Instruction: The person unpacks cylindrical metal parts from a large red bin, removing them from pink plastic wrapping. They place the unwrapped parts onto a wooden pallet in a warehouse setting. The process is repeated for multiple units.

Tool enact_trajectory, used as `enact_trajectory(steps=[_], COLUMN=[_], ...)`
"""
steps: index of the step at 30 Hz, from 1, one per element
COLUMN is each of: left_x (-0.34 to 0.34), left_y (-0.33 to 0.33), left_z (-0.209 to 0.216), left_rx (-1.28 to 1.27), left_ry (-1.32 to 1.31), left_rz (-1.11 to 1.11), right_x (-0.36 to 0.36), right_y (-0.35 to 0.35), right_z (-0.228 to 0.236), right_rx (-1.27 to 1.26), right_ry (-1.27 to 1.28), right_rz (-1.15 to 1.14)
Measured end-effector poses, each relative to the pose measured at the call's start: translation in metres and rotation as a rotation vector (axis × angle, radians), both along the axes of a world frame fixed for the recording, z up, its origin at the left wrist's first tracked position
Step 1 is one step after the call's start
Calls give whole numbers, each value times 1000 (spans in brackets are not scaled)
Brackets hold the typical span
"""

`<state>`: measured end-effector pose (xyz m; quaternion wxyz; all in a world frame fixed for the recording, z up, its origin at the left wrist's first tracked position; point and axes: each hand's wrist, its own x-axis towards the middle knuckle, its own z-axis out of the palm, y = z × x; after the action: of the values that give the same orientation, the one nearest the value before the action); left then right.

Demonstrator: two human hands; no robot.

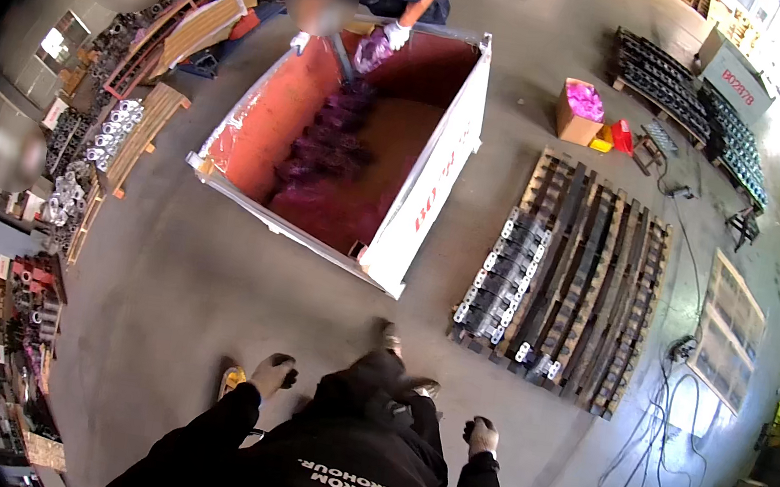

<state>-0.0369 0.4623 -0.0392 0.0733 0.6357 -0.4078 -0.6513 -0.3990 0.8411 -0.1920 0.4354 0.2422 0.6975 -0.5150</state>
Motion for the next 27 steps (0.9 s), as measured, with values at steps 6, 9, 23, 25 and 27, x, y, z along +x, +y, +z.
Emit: enact_trajectory(steps=[6, 9, 23, 25, 27], left_x=[106, 131, 178, 174, 148], left_y=[19, -3, -221, -253, -277], left_z=[-34, -51, -52, -47, -58], left_rx=[102, 133, 76, 83, 69], left_ry=[-108, -97, -126, -12, -5], left_rz=[71, 134, 77, 170, 208], right_x=[26, 34, 96, 98, 85], right_y=[-51, -60, -246, -283, -314], right_z=[58, 55, 96, 110, 126], right_rx=[-75, 13, 113, 46, 194], right_ry=[127, 172, 549, 653, 776], right_rz=[95, 96, 200, 301, 347])
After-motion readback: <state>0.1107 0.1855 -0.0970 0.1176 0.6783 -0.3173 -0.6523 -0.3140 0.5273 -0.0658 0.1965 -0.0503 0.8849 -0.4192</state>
